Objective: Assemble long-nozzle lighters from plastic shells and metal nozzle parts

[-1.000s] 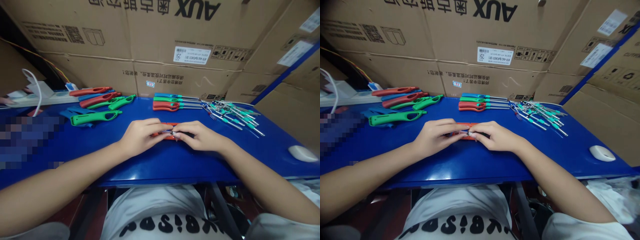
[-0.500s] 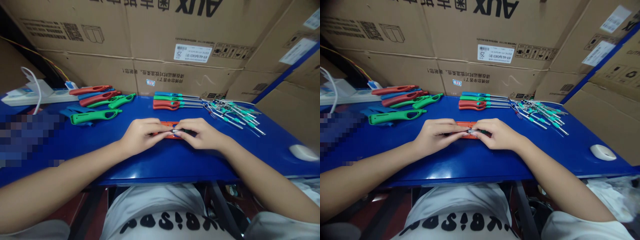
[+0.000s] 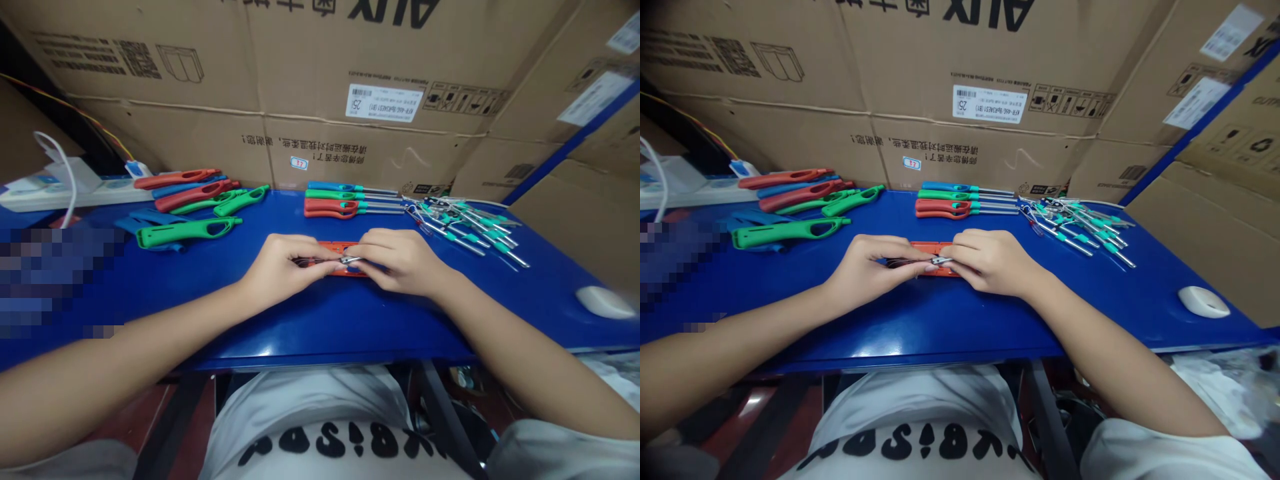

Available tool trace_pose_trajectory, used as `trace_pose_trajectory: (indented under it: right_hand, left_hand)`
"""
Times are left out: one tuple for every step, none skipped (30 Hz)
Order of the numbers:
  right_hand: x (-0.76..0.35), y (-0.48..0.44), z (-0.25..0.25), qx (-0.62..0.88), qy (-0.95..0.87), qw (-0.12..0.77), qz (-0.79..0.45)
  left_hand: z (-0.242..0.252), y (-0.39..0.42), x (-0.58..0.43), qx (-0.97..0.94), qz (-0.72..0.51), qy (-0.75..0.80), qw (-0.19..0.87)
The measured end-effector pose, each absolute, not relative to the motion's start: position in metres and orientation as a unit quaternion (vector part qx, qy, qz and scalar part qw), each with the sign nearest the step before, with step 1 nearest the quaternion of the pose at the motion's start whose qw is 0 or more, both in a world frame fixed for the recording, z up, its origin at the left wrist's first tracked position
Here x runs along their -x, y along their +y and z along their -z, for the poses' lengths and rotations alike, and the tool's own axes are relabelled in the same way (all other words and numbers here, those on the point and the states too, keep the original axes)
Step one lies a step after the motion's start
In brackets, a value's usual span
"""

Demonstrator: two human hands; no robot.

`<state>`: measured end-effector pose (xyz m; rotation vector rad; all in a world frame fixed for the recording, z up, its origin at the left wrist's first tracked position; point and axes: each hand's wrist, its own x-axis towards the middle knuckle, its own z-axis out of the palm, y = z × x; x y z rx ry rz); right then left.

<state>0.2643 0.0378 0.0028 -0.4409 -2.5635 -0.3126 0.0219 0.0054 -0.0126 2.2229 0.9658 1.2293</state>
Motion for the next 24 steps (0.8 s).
trace_pose_trajectory:
  right_hand:
    - [-0.2647,0.0379,-0.003,0.158,-0.944,0.258,0.131]
    - [-0.2651,0.0379,-0.0031,0.156,-0.942,0.258,0.147]
    - [-0.2655,0.0378,-0.0033,0.157,-0.94,0.258,0.162]
    - [-0.2657,0.0376,-0.0034,0.159,-0.938,0.255,0.174]
    - [-0.2658,0.0372,-0.0036,0.162,-0.937,0.251,0.182]
    - [-0.2657,0.0368,-0.0039,0.165,-0.936,0.246,0.188]
    - [-0.2654,0.0362,-0.0042,0.166,-0.937,0.241,0.191]
    - [-0.265,0.0357,-0.0044,0.165,-0.938,0.236,0.195]
    - [-0.2646,0.0353,-0.0046,0.161,-0.938,0.233,0.202]
    - [-0.2641,0.035,-0.0046,0.155,-0.937,0.231,0.212]
    - [-0.2637,0.0348,-0.0044,0.148,-0.935,0.232,0.223]
    - [-0.2635,0.0348,-0.0041,0.14,-0.933,0.235,0.233]
    - [-0.2634,0.0349,-0.0036,0.136,-0.933,0.236,0.237]
    - [-0.2634,0.0349,-0.0032,0.136,-0.934,0.234,0.234]
    - [-0.2635,0.0349,-0.0029,0.14,-0.937,0.23,0.224]
    - [-0.2636,0.0347,-0.0027,0.148,-0.941,0.222,0.21]
    - [-0.2638,0.0345,-0.0027,0.155,-0.945,0.213,0.192]
    - [-0.2639,0.0341,-0.0029,0.16,-0.95,0.203,0.173]
    - [-0.2639,0.0337,-0.0031,0.162,-0.955,0.197,0.155]
    - [-0.2638,0.0334,-0.0034,0.161,-0.958,0.194,0.137]
    - [-0.2637,0.0332,-0.0037,0.161,-0.96,0.196,0.119]
    - [-0.2635,0.0334,-0.0038,0.162,-0.961,0.2,0.101]
    - [-0.2635,0.0338,-0.0039,0.166,-0.961,0.206,0.084]
    - [-0.2637,0.0346,-0.0038,0.171,-0.96,0.213,0.068]
  left_hand:
    - [0.0127,0.0053,-0.0225,-0.795,-0.443,0.35,0.22]
    - [0.0129,0.0053,-0.023,-0.79,-0.443,0.355,0.23]
    - [0.013,0.0053,-0.0236,-0.785,-0.444,0.36,0.241]
    - [0.013,0.0053,-0.0242,-0.779,-0.444,0.365,0.252]
    - [0.0129,0.0053,-0.0247,-0.773,-0.444,0.369,0.264]
    - [0.0127,0.0054,-0.0251,-0.767,-0.443,0.373,0.275]
    - [0.0124,0.0055,-0.0255,-0.762,-0.442,0.376,0.287]
    - [0.0121,0.0057,-0.0257,-0.757,-0.441,0.38,0.298]
    - [0.0118,0.006,-0.0258,-0.752,-0.437,0.384,0.31]
    - [0.0115,0.0064,-0.0259,-0.747,-0.432,0.388,0.324]
    - [0.0112,0.0069,-0.026,-0.741,-0.426,0.393,0.339]
    - [0.0111,0.0074,-0.0261,-0.734,-0.42,0.397,0.356]
    - [0.0109,0.008,-0.0262,-0.727,-0.414,0.4,0.375]
    - [0.0108,0.0086,-0.0263,-0.719,-0.407,0.404,0.393]
    - [0.0106,0.0091,-0.0264,-0.711,-0.4,0.408,0.409]
    - [0.0104,0.0096,-0.0266,-0.704,-0.393,0.412,0.424]
    - [0.0102,0.01,-0.0269,-0.697,-0.387,0.416,0.438]
    - [0.01,0.0103,-0.0272,-0.69,-0.381,0.418,0.451]
    - [0.0098,0.0105,-0.0275,-0.683,-0.377,0.419,0.464]
    - [0.0097,0.0107,-0.0279,-0.675,-0.375,0.421,0.476]
    - [0.0097,0.0108,-0.0283,-0.668,-0.373,0.423,0.486]
    - [0.01,0.0109,-0.0287,-0.662,-0.372,0.424,0.494]
    - [0.0104,0.0111,-0.0291,-0.657,-0.372,0.424,0.501]
    - [0.0111,0.0114,-0.0295,-0.651,-0.373,0.423,0.507]
